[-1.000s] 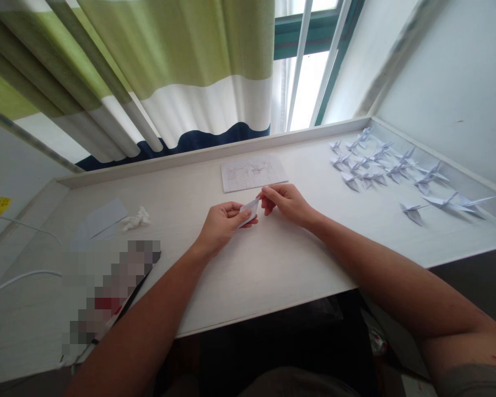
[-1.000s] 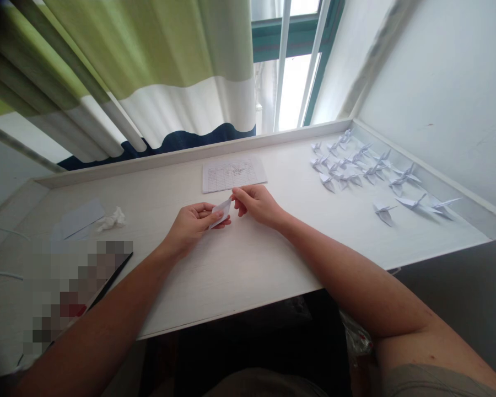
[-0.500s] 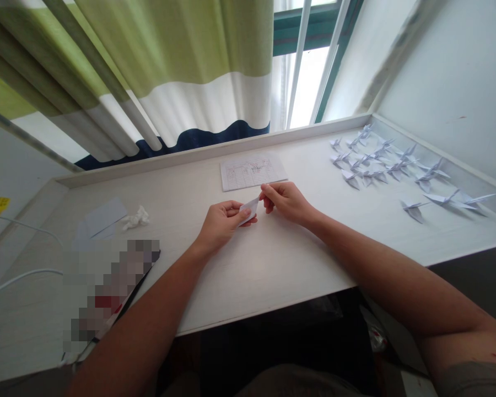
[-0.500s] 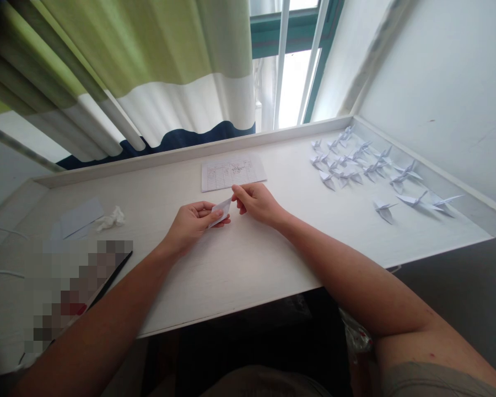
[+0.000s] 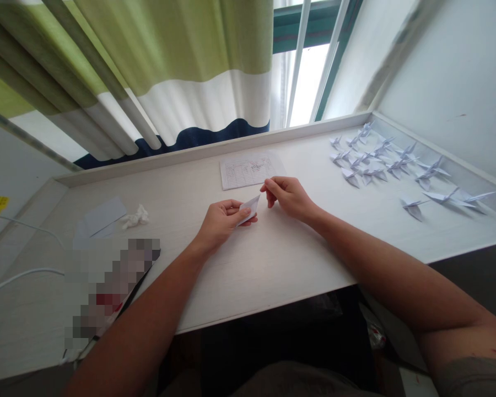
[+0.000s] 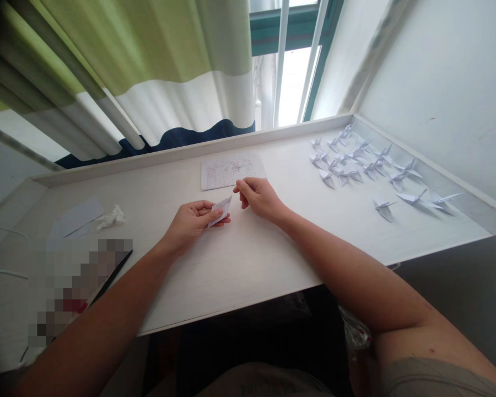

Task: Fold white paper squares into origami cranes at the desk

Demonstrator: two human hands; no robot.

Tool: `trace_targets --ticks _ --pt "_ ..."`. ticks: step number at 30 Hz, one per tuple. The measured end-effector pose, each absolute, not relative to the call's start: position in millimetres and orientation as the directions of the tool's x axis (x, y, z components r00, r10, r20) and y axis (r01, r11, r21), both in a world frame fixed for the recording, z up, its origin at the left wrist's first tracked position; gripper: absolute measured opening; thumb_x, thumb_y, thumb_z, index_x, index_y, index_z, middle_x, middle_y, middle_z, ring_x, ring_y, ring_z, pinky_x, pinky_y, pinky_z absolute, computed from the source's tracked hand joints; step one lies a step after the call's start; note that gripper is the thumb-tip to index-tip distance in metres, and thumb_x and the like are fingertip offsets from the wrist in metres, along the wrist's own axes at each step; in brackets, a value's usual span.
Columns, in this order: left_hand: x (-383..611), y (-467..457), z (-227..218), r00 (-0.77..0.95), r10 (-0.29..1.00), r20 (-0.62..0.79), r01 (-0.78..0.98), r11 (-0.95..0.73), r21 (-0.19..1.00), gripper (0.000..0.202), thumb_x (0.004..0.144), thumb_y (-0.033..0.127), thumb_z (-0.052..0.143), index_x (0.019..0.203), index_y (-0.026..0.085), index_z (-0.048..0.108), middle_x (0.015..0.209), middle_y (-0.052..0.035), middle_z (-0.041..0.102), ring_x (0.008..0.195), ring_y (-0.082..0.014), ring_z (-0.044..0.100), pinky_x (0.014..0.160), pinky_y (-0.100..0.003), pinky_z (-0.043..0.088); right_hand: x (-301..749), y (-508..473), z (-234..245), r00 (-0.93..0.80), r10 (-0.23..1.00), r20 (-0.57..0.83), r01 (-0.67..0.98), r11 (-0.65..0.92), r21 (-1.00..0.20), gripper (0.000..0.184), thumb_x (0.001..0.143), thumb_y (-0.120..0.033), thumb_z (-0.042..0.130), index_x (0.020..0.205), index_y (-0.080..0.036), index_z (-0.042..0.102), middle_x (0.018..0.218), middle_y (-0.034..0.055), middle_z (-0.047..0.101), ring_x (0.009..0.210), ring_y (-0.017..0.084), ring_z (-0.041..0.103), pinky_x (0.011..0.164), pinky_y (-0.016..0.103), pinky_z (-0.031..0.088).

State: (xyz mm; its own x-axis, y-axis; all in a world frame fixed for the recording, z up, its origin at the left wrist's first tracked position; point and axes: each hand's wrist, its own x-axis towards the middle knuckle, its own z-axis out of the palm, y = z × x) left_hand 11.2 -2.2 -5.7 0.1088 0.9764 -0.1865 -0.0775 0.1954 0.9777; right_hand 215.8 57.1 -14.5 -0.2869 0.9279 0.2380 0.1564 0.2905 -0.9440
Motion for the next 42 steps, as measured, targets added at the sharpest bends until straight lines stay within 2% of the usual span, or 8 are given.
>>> trace_targets --ticks 4,13,17,20,24,30,38,42 --pt "11.7 -2.4 -6.1 0.123 0.974 -0.192 -0.102 0.204 0.974 0.051 0.059 0.048 0.104 0.085 0.013 0.076 0.083 -0.0099 0.084 0.083 -0.0247 0.082 0.090 -0.041 0.065 215.2 55.9 -15.1 -0.397 0.894 0.210 0.162 0.293 -0.942 0.060 0.093 -0.073 0.063 0.067 -0.018 0.065 0.061 0.0019 0.065 0.058 0.013 0.058 0.059 0.027 0.046" --pt "12.5 -3.4 -2.4 0.198 0.956 -0.216 -0.124 0.243 0.962 0.050 0.062 0.045 0.104 0.088 0.011 0.078 0.085 -0.0107 0.083 0.085 -0.0255 0.082 0.088 -0.040 0.066 215.5 50.1 -8.2 -0.409 0.878 0.249 0.303 0.389 -0.870 0.056 0.102 -0.055 0.057 0.058 -0.021 0.052 0.055 0.0007 0.061 0.055 0.012 0.051 0.060 0.028 0.040" --pt "12.5 -2.9 -6.1 0.181 0.959 -0.220 -0.137 0.246 0.960 0.049 0.064 0.045 0.103 0.088 0.012 0.076 0.086 -0.0112 0.083 0.085 -0.0260 0.083 0.089 -0.041 0.066 213.6 51.9 -12.1 -0.375 0.905 0.200 0.196 0.288 -0.937 0.059 0.103 -0.065 0.052 0.064 -0.020 0.057 0.058 0.0008 0.062 0.056 0.013 0.056 0.061 0.028 0.045" --pt "12.8 -3.0 -7.5 0.180 0.961 -0.211 -0.133 0.236 0.963 0.051 0.066 0.047 0.102 0.088 0.013 0.072 0.088 -0.0116 0.083 0.087 -0.0266 0.083 0.090 -0.042 0.066 211.3 51.9 -16.1 -0.458 0.876 0.148 0.125 0.228 -0.966 0.061 0.096 -0.074 0.058 0.070 -0.019 0.063 0.063 0.0015 0.065 0.059 0.014 0.059 0.061 0.027 0.046" --pt "13.7 -4.5 -5.0 0.195 0.959 -0.206 -0.131 0.234 0.963 0.050 0.067 0.048 0.101 0.089 0.014 0.070 0.085 -0.0100 0.083 0.087 -0.0263 0.083 0.092 -0.044 0.066 208.3 49.9 -17.5 -0.539 0.829 0.149 0.111 0.245 -0.963 0.058 0.090 -0.072 0.068 0.070 -0.017 0.065 0.064 0.0019 0.068 0.060 0.013 0.058 0.060 0.026 0.043" --pt "14.8 -6.8 0.0 0.251 0.947 -0.203 -0.111 0.236 0.965 0.043 0.071 0.042 0.099 0.092 0.013 0.076 0.102 -0.0133 0.084 0.094 -0.0254 0.082 0.093 -0.041 0.066 209.1 49.1 -14.7 -0.516 0.841 0.160 0.104 0.247 -0.963 0.059 0.090 -0.072 0.068 0.069 -0.017 0.065 0.062 0.0012 0.066 0.058 0.012 0.055 0.057 0.026 0.041" --pt "13.4 -6.6 -2.8 0.271 0.925 -0.265 -0.075 0.295 0.952 0.043 0.071 0.049 0.099 0.081 0.013 0.076 0.089 -0.0140 0.083 0.087 -0.0268 0.082 0.090 -0.043 0.067 210.1 48.3 -14.1 -0.532 0.827 0.183 0.061 0.253 -0.966 0.058 0.089 -0.074 0.069 0.075 -0.018 0.065 0.060 -0.0001 0.065 0.057 0.012 0.056 0.058 0.026 0.044" --pt "14.9 -7.2 -3.7 0.273 0.942 -0.194 -0.035 0.212 0.977 0.044 0.076 0.054 0.094 0.082 0.014 0.078 0.086 -0.0145 0.083 0.084 -0.0260 0.082 0.085 -0.041 0.066 210.0 50.1 -14.7 -0.541 0.821 0.184 0.055 0.252 -0.966 0.059 0.090 -0.076 0.068 0.077 -0.018 0.064 0.060 -0.0004 0.065 0.056 0.012 0.057 0.056 0.026 0.044"
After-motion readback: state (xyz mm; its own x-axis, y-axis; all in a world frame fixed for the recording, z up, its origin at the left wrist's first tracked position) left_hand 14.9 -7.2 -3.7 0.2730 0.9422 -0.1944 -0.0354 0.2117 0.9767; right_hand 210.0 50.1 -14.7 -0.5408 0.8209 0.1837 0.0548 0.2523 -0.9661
